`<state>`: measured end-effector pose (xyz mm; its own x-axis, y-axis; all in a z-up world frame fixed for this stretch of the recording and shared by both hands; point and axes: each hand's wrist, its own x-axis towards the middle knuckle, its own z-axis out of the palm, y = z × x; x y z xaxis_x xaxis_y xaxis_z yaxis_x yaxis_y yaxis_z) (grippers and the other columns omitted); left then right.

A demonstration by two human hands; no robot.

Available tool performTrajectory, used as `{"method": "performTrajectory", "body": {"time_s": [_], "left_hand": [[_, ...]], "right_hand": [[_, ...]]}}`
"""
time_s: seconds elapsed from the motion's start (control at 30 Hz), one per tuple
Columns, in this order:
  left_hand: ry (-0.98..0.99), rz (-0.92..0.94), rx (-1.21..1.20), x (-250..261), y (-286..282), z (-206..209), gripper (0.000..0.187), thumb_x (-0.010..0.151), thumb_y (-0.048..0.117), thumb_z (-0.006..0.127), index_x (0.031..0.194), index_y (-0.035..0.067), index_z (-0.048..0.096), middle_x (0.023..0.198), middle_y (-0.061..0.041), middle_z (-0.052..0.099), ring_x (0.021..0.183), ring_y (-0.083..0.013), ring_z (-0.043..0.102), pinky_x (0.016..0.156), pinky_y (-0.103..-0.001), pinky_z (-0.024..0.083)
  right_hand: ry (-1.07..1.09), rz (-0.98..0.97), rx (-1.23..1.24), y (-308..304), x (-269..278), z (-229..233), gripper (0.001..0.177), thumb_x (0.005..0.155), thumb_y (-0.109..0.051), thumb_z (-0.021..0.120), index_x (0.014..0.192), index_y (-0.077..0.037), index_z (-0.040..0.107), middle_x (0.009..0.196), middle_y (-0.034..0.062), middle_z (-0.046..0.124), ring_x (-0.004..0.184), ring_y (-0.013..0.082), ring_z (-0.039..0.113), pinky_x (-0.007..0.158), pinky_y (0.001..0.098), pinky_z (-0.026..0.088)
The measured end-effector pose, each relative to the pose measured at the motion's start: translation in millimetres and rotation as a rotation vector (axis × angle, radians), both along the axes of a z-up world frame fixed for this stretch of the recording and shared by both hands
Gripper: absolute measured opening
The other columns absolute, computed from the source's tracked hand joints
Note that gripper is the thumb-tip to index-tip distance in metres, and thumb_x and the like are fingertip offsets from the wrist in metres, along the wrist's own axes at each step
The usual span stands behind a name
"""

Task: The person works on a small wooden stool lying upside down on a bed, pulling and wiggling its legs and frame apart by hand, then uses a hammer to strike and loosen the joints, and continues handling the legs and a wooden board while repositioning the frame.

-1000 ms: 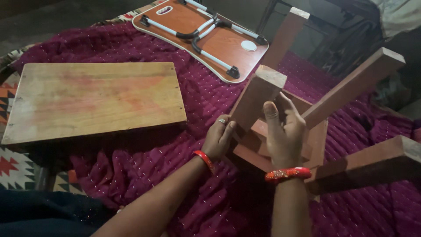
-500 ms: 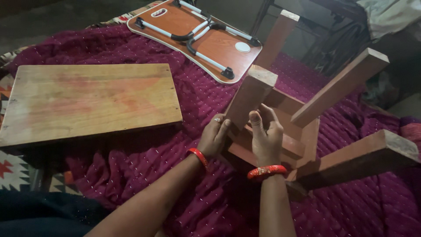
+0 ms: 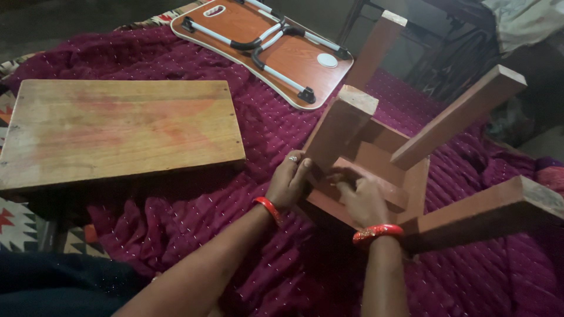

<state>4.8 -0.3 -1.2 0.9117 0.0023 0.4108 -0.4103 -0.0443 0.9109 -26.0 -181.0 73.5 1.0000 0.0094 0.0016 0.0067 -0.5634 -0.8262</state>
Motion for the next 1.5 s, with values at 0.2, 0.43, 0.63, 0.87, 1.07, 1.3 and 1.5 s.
{"method": "performTrajectory", "body": {"time_s": [0.2, 0.43, 0.63, 0.87, 1.07, 1.3, 1.5], "left_hand": [[0.020, -0.025, -0.025, -3.6, -0.2, -0.5, 0.044, 0.106, 0.041, 0.046, 0.117, 0.001, 0.061, 0.098, -0.012, 0.069, 0.094, -0.0217, 0.069, 0.085, -0.036, 0.054], [0.384, -0.183, -0.165, -8.1, -1.4, 43.0, 0.052, 0.100, 0.048, 0.044, 0.135, 0.010, 0.051, 0.111, -0.008, 0.067, 0.101, -0.0198, 0.068, 0.090, -0.035, 0.056], [-0.220, -0.306, -0.065, -16.9, 10.4, 125.9, 0.079, 0.103, 0.040, 0.061, 0.162, 0.002, 0.025, 0.158, -0.025, 0.046, 0.150, -0.0295, 0.046, 0.124, -0.044, 0.039], [-0.380, -0.060, 0.279, -28.1, 10.0, 173.0, 0.075, 0.103, 0.035, 0.064, 0.162, 0.003, 0.031, 0.156, -0.025, 0.043, 0.155, -0.0387, 0.041, 0.128, -0.054, 0.037], [-0.064, -0.108, 0.323, 12.4, 2.3, 195.3, 0.047, 0.090, 0.042, 0.067, 0.118, 0.005, 0.069, 0.123, -0.017, 0.065, 0.108, -0.0255, 0.070, 0.090, -0.040, 0.062], [-0.144, -0.555, 0.249, 51.6, 12.7, 204.4, 0.037, 0.102, 0.034, 0.059, 0.099, 0.000, 0.072, 0.088, -0.007, 0.072, 0.083, -0.0199, 0.069, 0.077, -0.034, 0.059], [-0.269, -0.416, 0.963, 41.6, 23.6, 256.0, 0.049, 0.103, 0.042, 0.037, 0.095, 0.008, 0.072, 0.084, -0.011, 0.073, 0.079, -0.0299, 0.071, 0.074, -0.044, 0.053]], "right_hand": [[0.103, 0.000, -0.324, -7.9, -2.8, 2.6, 0.036, 0.094, -0.013, 0.056, 0.125, -0.015, 0.073, 0.091, 0.0083, 0.077, 0.076, 0.0161, 0.070, 0.074, 0.0335, 0.055], [0.361, -0.071, -0.593, -27.5, -1.7, -10.0, 0.035, 0.097, -0.025, 0.057, 0.125, -0.009, 0.071, 0.099, 0.0046, 0.076, 0.086, 0.0153, 0.070, 0.081, 0.0335, 0.055], [-0.172, 0.256, 0.211, -9.3, 9.0, -1.9, 0.043, 0.101, -0.025, 0.053, 0.137, -0.001, 0.057, 0.126, 0.0048, 0.068, 0.115, 0.0107, 0.063, 0.099, 0.0297, 0.051], [-0.337, 0.161, 0.719, 34.9, 5.1, 44.2, 0.035, 0.115, -0.033, 0.044, 0.125, -0.001, 0.053, 0.104, 0.0042, 0.060, 0.102, 0.0139, 0.060, 0.093, 0.0322, 0.053], [-0.380, 0.165, 0.632, 41.9, 5.0, 40.6, 0.045, 0.113, -0.040, 0.038, 0.139, -0.006, 0.051, 0.106, 0.0036, 0.058, 0.096, 0.0111, 0.054, 0.088, 0.0294, 0.050], [-0.415, 0.195, 0.572, 39.2, 12.5, 29.4, 0.048, 0.113, -0.043, 0.031, 0.140, -0.006, 0.046, 0.108, 0.0030, 0.058, 0.096, 0.0122, 0.052, 0.088, 0.0296, 0.047], [-0.210, 0.283, 0.647, 19.5, 22.0, 28.2, 0.047, 0.114, -0.041, 0.034, 0.144, -0.008, 0.048, 0.104, 0.0038, 0.050, 0.091, 0.0135, 0.043, 0.082, 0.0304, 0.040]]}}
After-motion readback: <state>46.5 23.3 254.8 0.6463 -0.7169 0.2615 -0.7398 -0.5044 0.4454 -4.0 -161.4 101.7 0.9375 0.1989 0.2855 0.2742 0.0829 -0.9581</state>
